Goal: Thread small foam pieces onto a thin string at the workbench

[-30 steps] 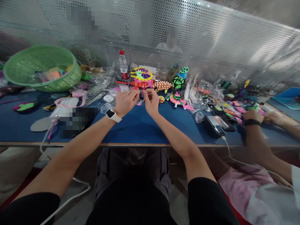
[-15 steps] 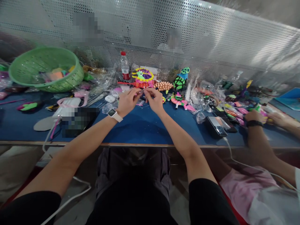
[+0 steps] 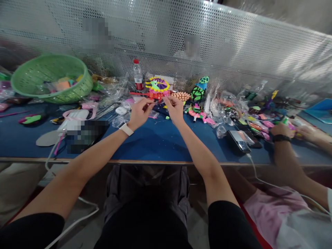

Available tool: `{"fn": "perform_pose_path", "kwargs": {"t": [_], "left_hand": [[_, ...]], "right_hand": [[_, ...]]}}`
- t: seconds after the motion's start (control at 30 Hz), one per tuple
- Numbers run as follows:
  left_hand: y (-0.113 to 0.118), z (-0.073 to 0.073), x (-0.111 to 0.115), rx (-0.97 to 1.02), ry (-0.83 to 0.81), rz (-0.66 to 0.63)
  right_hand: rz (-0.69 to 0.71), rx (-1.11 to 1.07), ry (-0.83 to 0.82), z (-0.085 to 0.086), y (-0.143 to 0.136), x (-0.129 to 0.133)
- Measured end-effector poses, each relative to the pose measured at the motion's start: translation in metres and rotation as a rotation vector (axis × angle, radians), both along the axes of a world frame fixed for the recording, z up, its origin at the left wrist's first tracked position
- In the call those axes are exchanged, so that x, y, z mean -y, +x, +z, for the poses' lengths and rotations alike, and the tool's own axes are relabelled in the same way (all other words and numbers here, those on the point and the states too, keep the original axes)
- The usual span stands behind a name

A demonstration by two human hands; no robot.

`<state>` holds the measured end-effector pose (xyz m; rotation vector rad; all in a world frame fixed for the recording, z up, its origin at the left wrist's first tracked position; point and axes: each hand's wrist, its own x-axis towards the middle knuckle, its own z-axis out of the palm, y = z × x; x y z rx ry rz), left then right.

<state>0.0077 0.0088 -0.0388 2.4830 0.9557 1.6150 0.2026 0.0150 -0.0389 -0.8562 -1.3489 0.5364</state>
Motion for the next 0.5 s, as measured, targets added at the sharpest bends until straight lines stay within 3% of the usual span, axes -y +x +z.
{"fn": "perform_pose_path", "kwargs": {"t": [0.2, 0.5], "left_hand": [[0.001, 0.003, -0.003, 0.082, -0.147, -0.087], [0.003, -0.001, -0.011, 0.228, -0.455, -0.343]], "right_hand": [[0.145, 0.012, -0.088, 0.002, -0.001, 0.001], [-0.018, 0.187, 0.06, 0.01, 0.006, 0.01]]}}
